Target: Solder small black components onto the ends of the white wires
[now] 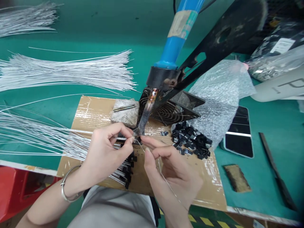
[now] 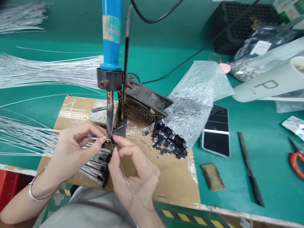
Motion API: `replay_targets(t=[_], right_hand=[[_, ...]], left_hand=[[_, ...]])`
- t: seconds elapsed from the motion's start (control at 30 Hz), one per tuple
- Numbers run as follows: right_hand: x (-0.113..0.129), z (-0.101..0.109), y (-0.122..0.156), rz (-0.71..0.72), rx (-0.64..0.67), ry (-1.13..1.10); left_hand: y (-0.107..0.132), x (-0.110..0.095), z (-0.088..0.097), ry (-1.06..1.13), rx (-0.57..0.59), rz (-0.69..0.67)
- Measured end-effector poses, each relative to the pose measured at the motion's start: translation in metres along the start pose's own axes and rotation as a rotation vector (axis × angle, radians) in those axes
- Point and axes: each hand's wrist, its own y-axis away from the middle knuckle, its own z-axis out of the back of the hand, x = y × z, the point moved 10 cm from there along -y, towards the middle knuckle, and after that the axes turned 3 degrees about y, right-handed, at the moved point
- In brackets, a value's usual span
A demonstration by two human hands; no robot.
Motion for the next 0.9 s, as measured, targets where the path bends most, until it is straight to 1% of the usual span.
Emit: replay_targets(t=[0.23, 0.57, 0.77, 0.9], right_hand=[[-0.0015, 0.0010, 0.0011, -0.060, -0.022, -0.011], [0.0025, 0.0008, 0.0005, -0.025, -0.034, -0.001], [0.0032, -0.0003, 0.0018, 0.003, -0.009, -0.012], [0.0011, -0.0010, 0.0016, 0.010, -0.008, -0.001]], left_hand=[[-0.0011, -0.0023, -0.0017, 0.021, 0.001, -0.018], [-0.0005, -0.0005, -0.0009, 0.015, 0.002, -0.020], [0.0002, -0.0016, 0.0007, 0.026, -0.009, -0.040], [-0.0008, -0.0010, 0.0008, 0.001, -0.011, -0.029]])
